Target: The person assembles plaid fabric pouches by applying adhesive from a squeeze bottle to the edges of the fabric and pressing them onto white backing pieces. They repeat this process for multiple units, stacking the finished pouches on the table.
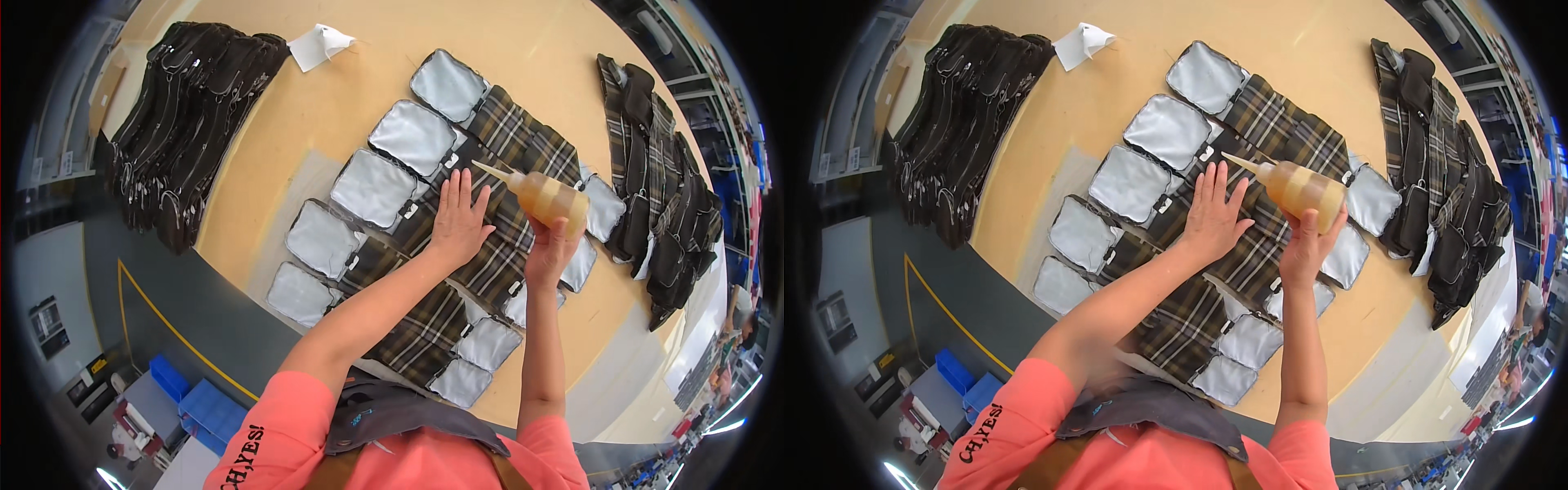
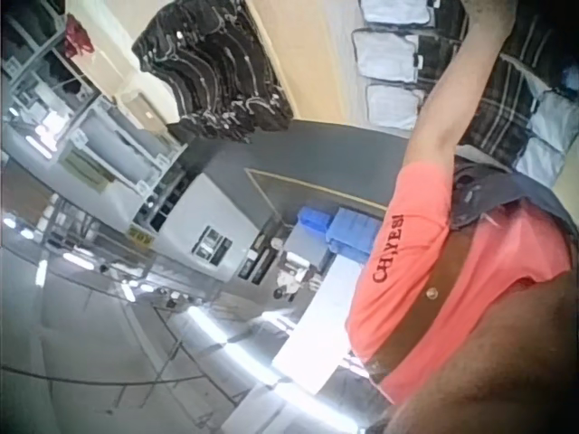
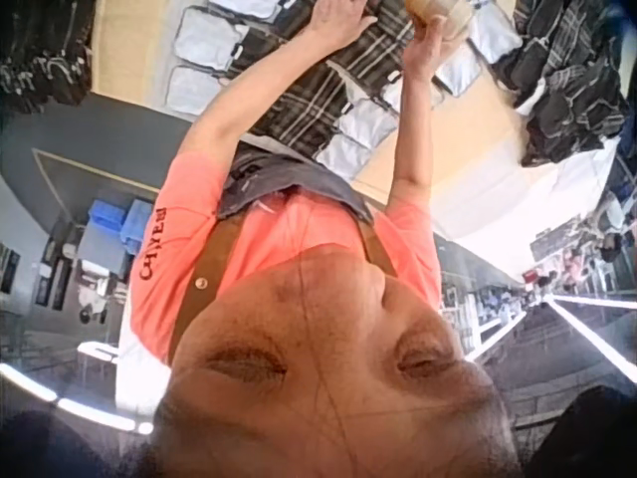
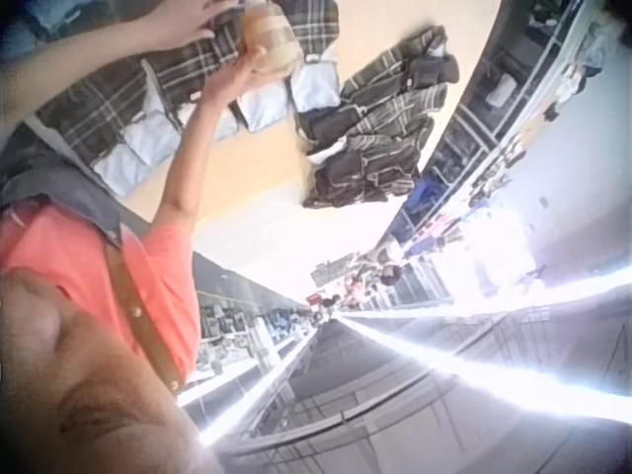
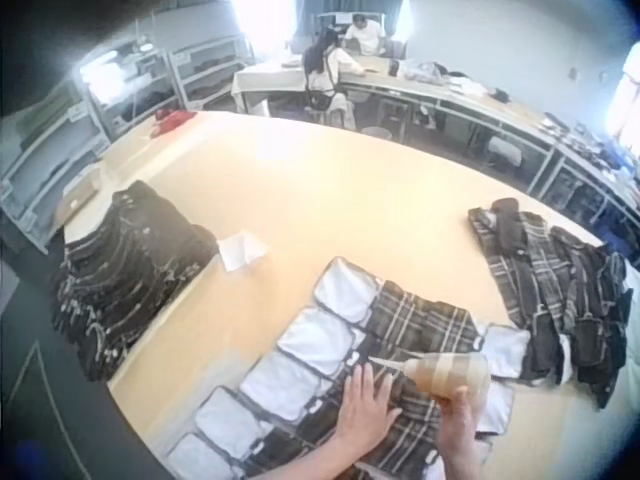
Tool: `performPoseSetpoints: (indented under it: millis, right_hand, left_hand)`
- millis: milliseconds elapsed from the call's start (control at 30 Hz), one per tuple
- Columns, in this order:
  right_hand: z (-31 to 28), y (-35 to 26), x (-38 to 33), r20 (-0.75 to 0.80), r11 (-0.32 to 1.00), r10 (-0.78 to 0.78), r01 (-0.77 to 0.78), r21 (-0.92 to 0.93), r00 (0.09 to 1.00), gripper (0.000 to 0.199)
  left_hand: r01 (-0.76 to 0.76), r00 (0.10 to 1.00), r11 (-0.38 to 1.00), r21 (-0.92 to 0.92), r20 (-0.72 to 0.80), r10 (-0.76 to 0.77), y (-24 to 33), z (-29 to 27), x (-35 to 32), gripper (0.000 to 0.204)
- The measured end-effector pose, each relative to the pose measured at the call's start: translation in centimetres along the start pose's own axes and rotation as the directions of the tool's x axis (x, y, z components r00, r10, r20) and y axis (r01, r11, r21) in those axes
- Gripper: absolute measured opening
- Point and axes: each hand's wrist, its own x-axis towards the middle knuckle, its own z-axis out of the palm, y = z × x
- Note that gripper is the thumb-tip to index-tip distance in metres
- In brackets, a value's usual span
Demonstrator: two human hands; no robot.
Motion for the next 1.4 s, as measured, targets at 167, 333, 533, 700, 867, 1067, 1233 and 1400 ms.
performPoseSetpoints:
  millis: [167, 333, 533, 700, 867, 1067, 1233, 1400]
  right_hand:
    - [1.6, 1.8, 0.8, 0.025, 0.992, 0.003, 0.000, -0.123, 1.000, 0.063]
    - [1.4, 4.2, 1.4, 0.071, 0.969, -0.017, 0.034, -0.244, 0.997, 0.062]
    - [0.5, 4.9, 0.7, 0.112, 0.967, -0.041, 0.068, -0.246, 0.993, 0.062]
    - [0.7, 4.9, 0.3, 0.157, 0.939, -0.100, 0.145, -0.313, 0.983, 0.062]
    - [1.7, 4.7, 0.6, 0.076, 0.969, -0.082, 0.098, -0.225, 0.994, 0.063]
    - [1.0, 4.4, 0.1, 0.038, 0.993, 0.111, -0.110, -0.036, 0.993, 0.060]
    - [0.7, 1.2, 1.8, 0.256, 0.388, 0.424, -0.430, 0.815, 0.869, 0.053]
    - [-1.7, -3.9, 5.7, 0.341, 0.019, 0.195, -0.351, 0.936, 0.920, 0.063]
  left_hand:
    - [0.015, 1.000, 1.000, -0.011, 0.009, -0.015, 0.2, -0.1, 0.0, 0.073]
    - [0.011, 1.000, 1.000, 0.000, 0.012, -0.011, 0.1, 0.0, -0.2, 0.071]
    - [0.006, 1.000, 1.000, 0.003, 0.001, -0.006, -0.2, 0.3, -0.5, 0.068]
    - [0.013, 0.999, 1.000, 0.003, 0.029, -0.013, -0.1, -0.1, -0.4, 0.067]
    - [-0.006, 0.999, 1.000, -0.029, -0.039, 0.005, 0.0, -0.1, -0.5, 0.067]
    - [0.002, 1.000, 0.998, -0.063, 0.021, -0.001, 0.3, -0.6, -0.7, 0.069]
    - [-0.047, 0.999, 0.993, -0.109, 0.017, 0.049, 1.5, -1.1, -0.9, 0.070]
    - [-0.168, 0.985, 0.981, -0.094, -0.056, 0.163, 2.9, -1.6, 2.1, 0.072]
